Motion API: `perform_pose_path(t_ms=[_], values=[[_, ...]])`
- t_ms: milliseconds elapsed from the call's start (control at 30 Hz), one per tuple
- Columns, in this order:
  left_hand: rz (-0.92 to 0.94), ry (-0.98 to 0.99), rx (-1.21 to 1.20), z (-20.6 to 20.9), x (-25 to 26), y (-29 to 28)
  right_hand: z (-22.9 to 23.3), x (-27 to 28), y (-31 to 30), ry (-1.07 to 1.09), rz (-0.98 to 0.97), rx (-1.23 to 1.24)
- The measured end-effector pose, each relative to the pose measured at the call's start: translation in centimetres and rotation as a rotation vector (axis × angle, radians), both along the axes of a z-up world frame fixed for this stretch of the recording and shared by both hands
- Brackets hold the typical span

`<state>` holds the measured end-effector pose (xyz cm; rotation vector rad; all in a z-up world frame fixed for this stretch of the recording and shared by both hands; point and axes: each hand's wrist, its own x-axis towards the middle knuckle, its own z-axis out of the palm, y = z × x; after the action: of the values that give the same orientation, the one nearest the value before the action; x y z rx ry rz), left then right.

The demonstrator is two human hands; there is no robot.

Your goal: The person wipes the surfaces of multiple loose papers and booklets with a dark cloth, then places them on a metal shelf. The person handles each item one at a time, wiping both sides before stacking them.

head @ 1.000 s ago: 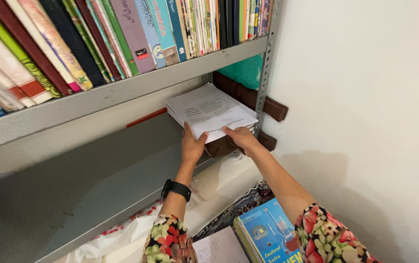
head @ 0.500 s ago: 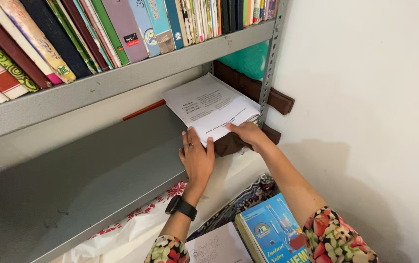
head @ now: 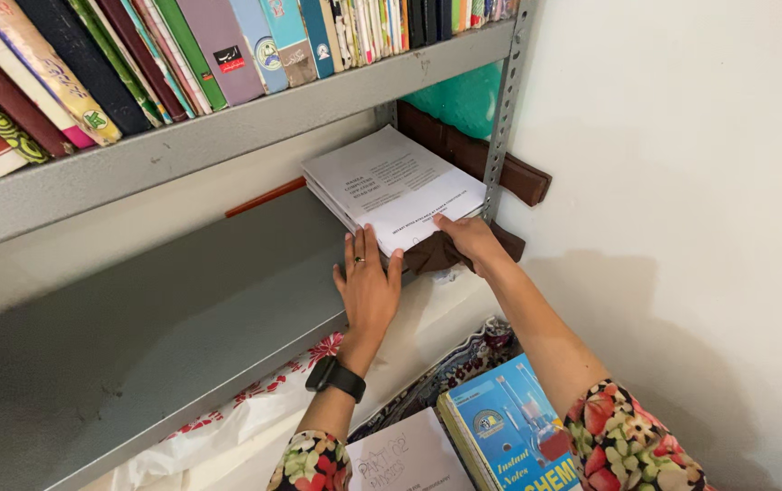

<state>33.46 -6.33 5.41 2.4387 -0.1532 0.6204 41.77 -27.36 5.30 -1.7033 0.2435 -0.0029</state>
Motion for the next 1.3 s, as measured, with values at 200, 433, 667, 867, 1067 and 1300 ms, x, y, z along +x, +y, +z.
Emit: perform_pose_path(t_ms=[200, 433, 667, 867, 1067, 1300], values=[[-0.003, 0.026, 0.021, 0.0, 0.6, 0.6, -1.3, 1.4, 0.4, -0.106, 0.003, -0.042], [0.073, 0.165, 0.081, -0.1, -0.2, 0.4, -1.2, -2.5, 1.0, -0.135, -0.011, -0.012], [0.138, -0.295, 0.354, -4.2, -6.2, 1.2, -2.2, -14.2, 2.7, -0.023, 0.231, 0.073], [0.161, -0.169, 0.089, -10.6, -18.4, 2.2, -6.7, -23.5, 4.2, -0.393, 0.326, -0.142], [0.349, 0.14, -0.036, -16.7, -31.8, 1.9, -15.9, -32.0, 8.3, -0.467, 0.295, -0.396], [0.479, 0.256, -0.034, -20.1, -37.7, 4.5, -23.4, -39.8, 9.1, -0.337, 0.11, -0.849]])
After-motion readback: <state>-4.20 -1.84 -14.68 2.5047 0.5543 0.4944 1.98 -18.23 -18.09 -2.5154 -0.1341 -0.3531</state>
